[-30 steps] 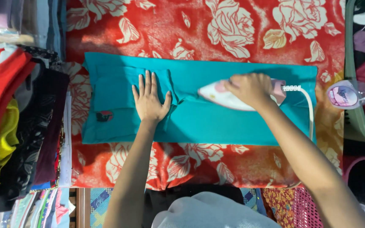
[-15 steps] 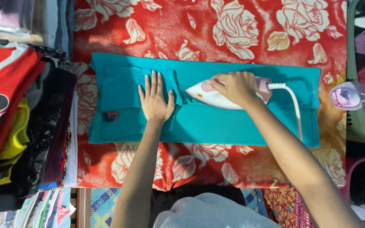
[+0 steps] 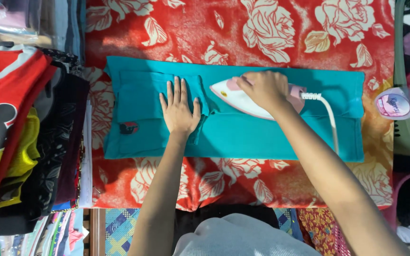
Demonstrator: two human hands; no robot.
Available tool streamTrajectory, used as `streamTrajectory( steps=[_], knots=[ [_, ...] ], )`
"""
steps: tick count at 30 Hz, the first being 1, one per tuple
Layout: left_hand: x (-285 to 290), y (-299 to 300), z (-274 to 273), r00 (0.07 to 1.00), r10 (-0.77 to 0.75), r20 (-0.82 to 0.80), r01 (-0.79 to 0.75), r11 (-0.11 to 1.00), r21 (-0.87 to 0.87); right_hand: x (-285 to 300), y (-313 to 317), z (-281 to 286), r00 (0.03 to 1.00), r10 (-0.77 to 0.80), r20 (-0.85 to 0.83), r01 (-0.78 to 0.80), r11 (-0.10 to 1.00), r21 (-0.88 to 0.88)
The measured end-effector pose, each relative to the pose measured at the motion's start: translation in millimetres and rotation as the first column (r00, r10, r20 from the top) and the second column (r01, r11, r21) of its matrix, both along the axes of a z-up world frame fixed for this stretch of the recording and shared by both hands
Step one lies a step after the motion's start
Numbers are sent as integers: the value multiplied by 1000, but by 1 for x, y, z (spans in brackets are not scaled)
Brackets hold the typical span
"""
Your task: The person folds a teal t-shirt on a floral-patterned ironing board and then irons it with a white electric iron. The person smooths the fabric with their hands before and during ironing, then places the ironed shirt aside.
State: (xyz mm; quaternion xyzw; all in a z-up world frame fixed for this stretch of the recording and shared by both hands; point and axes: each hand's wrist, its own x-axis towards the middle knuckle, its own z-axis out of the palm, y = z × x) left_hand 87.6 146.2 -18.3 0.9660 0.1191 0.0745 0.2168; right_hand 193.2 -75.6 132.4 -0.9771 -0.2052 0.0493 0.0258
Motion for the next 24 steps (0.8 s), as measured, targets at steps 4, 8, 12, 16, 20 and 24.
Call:
streamTrajectory(
  steps=[4,8,12,16,20,24],
  knots=[
    [1,0,0,1000,0,-8,0,1000,-1,-17,0,25,976,69,-205,-61,997,45],
    [0,-2,-1,1000,6,-5,-6,1000,7,-7,-4,3,993,-62,-104,72,993,95],
    [1,-1,-2,1000,5,17,-5,999,48,-14,16,-19,996,52,72,-66,976,208],
    [1,0,-3,999,-22,33,20,998,67,-3,28,-27,991,78,106,-90,989,120],
    [1,1,-6,999,-30,37,27,997,66,11,-6,-32,998,-20,63,12,992,128],
    [0,0,0,1000,-23,15,22,997,68,19,-87,-26,988,-140,-73,151,971,185]
  ],
)
